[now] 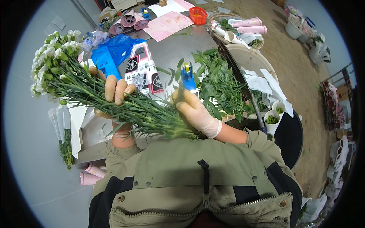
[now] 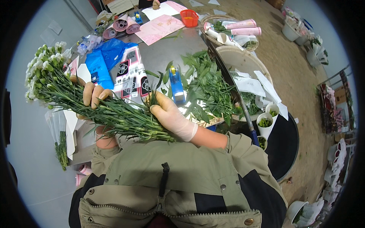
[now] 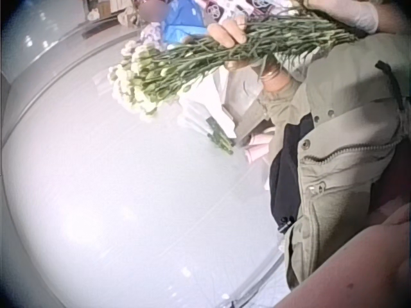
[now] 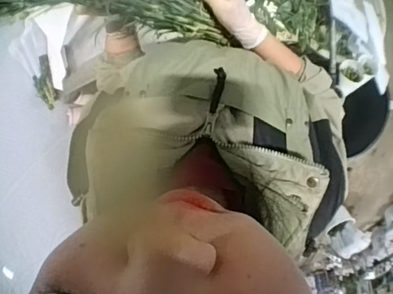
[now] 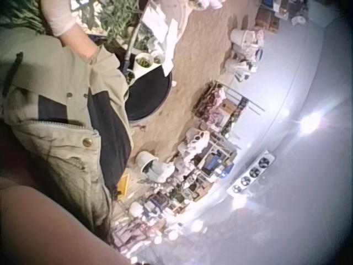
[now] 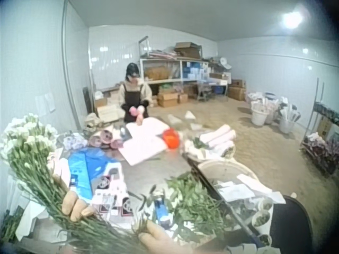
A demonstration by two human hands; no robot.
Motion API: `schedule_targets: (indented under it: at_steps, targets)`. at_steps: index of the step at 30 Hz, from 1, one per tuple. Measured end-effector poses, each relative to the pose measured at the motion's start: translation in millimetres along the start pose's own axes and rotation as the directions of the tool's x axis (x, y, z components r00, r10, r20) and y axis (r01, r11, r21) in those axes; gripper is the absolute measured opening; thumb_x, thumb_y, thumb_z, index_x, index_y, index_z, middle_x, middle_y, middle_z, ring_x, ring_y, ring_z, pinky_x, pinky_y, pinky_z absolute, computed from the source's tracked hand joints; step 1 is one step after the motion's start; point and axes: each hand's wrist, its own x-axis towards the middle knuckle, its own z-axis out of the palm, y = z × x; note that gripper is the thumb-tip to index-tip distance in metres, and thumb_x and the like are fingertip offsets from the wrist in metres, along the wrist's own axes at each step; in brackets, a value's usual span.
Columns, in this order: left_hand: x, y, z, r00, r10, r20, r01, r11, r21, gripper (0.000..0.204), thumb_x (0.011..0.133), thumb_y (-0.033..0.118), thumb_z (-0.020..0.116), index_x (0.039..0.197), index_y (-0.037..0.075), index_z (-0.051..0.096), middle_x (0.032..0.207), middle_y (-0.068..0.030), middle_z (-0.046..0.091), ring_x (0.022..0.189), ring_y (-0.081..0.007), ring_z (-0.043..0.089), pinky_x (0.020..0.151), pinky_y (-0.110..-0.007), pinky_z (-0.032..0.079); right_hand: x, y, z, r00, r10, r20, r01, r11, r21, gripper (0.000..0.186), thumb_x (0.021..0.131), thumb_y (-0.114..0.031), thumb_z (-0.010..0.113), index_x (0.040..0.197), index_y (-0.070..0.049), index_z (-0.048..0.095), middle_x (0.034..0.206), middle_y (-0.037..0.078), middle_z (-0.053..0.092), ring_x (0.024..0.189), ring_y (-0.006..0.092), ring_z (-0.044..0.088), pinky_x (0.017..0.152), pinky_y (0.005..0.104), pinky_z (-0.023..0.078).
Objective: The person assembles flower bouquets by gathering stems, trimming them with shears, and wrapping them in cellophane and paper. They handle white and pink flowers, repeatedly cut stems, and place finished bouquets on the table.
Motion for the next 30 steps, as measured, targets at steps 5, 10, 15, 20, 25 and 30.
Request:
schedule_targets:
  at_steps: [5,10,15,20,25,30]
  targets:
    - [0.6,1.3,0.5,0.999,-0.026,0.028,0.026,1.0,0.006,0.086,0.08,0.014,0.076,0.151,0.023,0.028,0.088,0.0001,0.049,0.082,-0.0154,0.053,0.092,-0.038,0.037,-0.3,2.4,-1.1,0.993,-0.004,0.119,-0.001,0.999,0.038,0.034,0.089,-0.003,0.051,0.123,-0.001,0.053,0.108,0.003,0.057,0.099,0.0103,0.051,0.089,0.0255,0.042]
    - [-1.3,0.2,2.6,0.999,-0.019,-0.036,0.021,0.998,0.056,0.088,0.08,0.015,0.076,0.153,0.023,0.026,0.089,-0.0001,0.049,0.082,-0.0158,0.053,0.092,-0.038,0.037,-0.7,5.5,-4.4,0.996,0.008,0.089,-0.018,0.993,0.114,0.014,0.089,-0.002,0.06,0.102,-0.004,0.054,0.101,0.002,0.056,0.093,0.0092,0.051,0.088,0.0258,0.042]
    - [-2.3,1.1,1.6,1.0,-0.022,-0.021,0.022,0.999,0.024,0.089,0.081,0.015,0.076,0.153,0.023,0.026,0.088,0.0,0.049,0.08,-0.0162,0.053,0.091,-0.039,0.037,-7.5,9.3,-8.3,1.0,-0.022,0.014,0.019,0.983,0.184,0.013,0.099,-0.02,0.055,0.093,-0.009,0.049,0.082,0.0,0.049,0.068,0.0107,0.045,0.062,0.0246,0.039]
    - [1.5,4.6,2.5,0.998,-0.058,0.025,0.058,0.998,0.029,0.087,0.083,0.016,0.077,0.153,0.026,0.026,0.083,0.0002,0.05,0.078,-0.0152,0.053,0.086,-0.036,0.037,-5.9,14.7,-8.0,0.988,-0.148,-0.035,0.152,0.953,0.262,0.011,0.1,-0.018,0.053,0.095,-0.009,0.049,0.073,-0.002,0.045,0.06,0.0092,0.038,0.057,0.0238,0.034]
    - [5.8,18.3,11.6,1.0,-0.021,0.004,0.021,0.999,0.023,0.085,0.08,0.012,0.079,0.15,0.02,0.033,0.08,0.0005,0.051,0.076,-0.0144,0.054,0.083,-0.032,0.038,-5.9,14.9,-24.9,0.916,0.01,-0.402,0.155,0.913,0.377,0.019,0.102,-0.025,0.049,0.088,-0.013,0.047,0.057,-0.007,0.033,0.051,0.0074,0.031,0.051,0.0258,0.029]
    - [6.2,31.6,17.4,0.995,-0.092,0.022,0.09,0.992,0.087,0.078,0.08,0.01,0.078,0.147,0.015,0.038,0.078,0.0005,0.052,0.074,-0.0124,0.054,0.081,-0.029,0.038,-19.6,32.3,-60.2,0.907,0.254,-0.337,-0.009,0.81,0.586,0.025,0.096,-0.031,0.056,0.082,-0.012,0.049,0.058,-0.005,0.036,0.053,0.011,0.041,0.054,0.0285,0.038]
